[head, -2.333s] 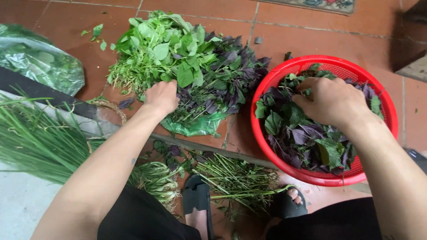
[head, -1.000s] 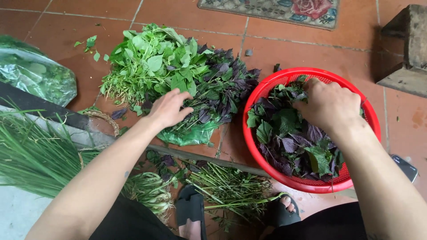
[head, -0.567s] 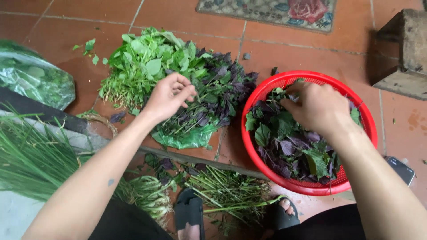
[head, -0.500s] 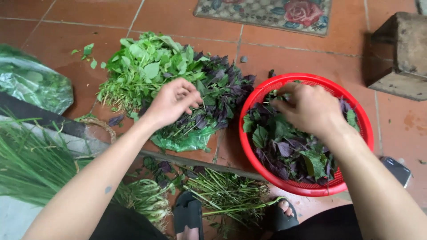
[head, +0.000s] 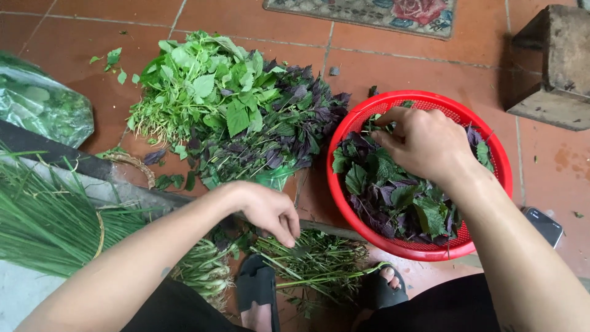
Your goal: Picking purple perilla leaves from their stems and placing them into a red plastic basket.
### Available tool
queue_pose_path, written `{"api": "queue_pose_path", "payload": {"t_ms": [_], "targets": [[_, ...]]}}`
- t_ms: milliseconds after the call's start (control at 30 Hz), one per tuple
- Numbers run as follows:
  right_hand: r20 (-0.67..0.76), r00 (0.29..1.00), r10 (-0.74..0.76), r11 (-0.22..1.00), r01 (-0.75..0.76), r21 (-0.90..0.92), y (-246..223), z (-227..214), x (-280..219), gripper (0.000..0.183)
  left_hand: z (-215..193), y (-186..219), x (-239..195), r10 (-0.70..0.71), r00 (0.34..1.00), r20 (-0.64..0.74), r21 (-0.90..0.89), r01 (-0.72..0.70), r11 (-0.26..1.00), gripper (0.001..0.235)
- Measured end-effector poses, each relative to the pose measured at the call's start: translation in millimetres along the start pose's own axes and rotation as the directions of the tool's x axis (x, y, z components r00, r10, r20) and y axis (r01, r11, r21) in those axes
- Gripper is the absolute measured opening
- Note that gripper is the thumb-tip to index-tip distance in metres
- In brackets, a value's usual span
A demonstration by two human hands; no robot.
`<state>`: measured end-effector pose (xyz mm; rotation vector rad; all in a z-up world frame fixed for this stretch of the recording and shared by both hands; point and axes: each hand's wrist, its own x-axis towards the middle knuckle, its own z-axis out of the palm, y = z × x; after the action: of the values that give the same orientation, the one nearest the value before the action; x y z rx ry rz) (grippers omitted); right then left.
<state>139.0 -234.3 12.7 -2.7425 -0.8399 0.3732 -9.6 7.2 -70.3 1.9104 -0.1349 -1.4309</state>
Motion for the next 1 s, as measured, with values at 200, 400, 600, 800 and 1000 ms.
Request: {"api": "queue_pose_path", "payload": {"t_ms": [200, 400, 600, 800, 1000], "targets": [[0.013, 1.0, -0.006, 0.999, 0.006, -0.038, 5, 1, 6, 0.032, -48, -47, -20, -0.223, 0.694, -0.684, 0.071, 0.368, 0.927, 0.026], [0.024, 1.0, -0.02, 0.998, 0.021, -0.06, 7, 6, 10, 0.032, -47, -142, 65, -0.14, 0.558, -0.818, 0.232, 0.542, 0.808, 0.018], [-0.095, 0.972, -0.215, 0.975, 0.208, -0.072, -11, 14, 0, 0.028, -44, -95, 29, 0.117, 0.501, -0.858, 0.361, 0.425, 0.83, 0.014], [-0.123, 0.88, -0.458, 0.885, 0.439, -0.155, -44, 84, -9, 0.009, -12, 24, -13, 0.397, 0.423, -0.815, 0.486, 0.126, 0.865, 0.01], [-0.008, 0.945, -0.328, 0.944, 0.328, 0.035, -44, 72, -11, 0.021, -3, 38, -17, 0.201, 0.506, -0.839, 0.197, -0.062, 0.978, 0.013]]}}
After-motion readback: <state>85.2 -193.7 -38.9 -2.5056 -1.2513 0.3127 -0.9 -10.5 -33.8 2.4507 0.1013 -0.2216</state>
